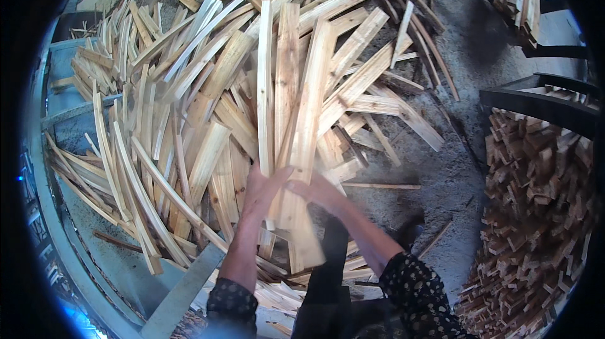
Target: The person picks up wooden planks from a large pile on the floor and stacks them onto a metal rack. The person repeatedly gathers the planks by hand and places them in an organized manner on the rack.
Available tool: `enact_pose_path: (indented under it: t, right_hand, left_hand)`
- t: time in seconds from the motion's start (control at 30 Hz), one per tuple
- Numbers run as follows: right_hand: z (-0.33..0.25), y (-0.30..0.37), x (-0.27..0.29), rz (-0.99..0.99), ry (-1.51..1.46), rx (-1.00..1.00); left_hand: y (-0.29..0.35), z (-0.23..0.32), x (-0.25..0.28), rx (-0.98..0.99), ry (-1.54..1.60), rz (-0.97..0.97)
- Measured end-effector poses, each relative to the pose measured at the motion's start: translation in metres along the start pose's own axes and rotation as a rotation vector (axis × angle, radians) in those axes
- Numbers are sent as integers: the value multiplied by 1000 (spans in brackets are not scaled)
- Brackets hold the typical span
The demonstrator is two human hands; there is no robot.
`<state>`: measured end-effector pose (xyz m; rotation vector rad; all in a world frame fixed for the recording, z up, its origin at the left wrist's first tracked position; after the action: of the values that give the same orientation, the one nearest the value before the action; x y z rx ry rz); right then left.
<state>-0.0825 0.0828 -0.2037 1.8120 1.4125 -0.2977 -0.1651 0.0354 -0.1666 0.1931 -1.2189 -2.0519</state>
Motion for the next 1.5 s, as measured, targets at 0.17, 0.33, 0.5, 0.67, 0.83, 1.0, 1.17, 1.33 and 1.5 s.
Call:
enact_pose_path:
  t: [0.17, 0.33, 0.5, 0.67, 0.83, 1.0, 1.17, 1.33, 1.5]
  right_hand:
    - [-15, 61, -40, 78, -174, 41]
    - [-55, 161, -38, 174, -122, -142]
    - [-119, 327, -31, 212, -35, -248]
    - [-140, 449, -39, 300, 39, -449]
    - [-147, 492, -55, 360, 18, -368]
    - [-111, 494, -26, 296, 88, -381]
    - [2, 471, 23, 338, -9, -637]
    - [60, 453, 35, 320, 37, -679]
    - [54, 429, 42, 654, -251, -409]
  left_hand:
    - [69, 10, 12, -157, -261, 63]
    - [147, 11, -49, -187, -100, -115]
    - [274, 4, -147, -242, 158, -248]
    - [373, -10, -228, -33, 546, -462]
    - [421, -51, -264, 245, 763, -490]
    - [403, -96, -290, 409, 751, -499]
    - [335, -172, -288, 553, 828, -462]
    - [323, -247, -278, 652, 840, -337]
    - [321, -247, -288, 806, 758, -440]
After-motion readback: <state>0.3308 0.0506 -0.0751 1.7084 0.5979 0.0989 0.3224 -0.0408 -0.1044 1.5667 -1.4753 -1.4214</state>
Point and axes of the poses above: each hand's wrist, its own y-axis away from the middle knuckle, its own x-axis out of the back of the hand, z = x × y, the point moved 10 cm from there along -y, towards the middle knuckle, and after that the axes turned 4 degrees about x, right-handed, at the moved point
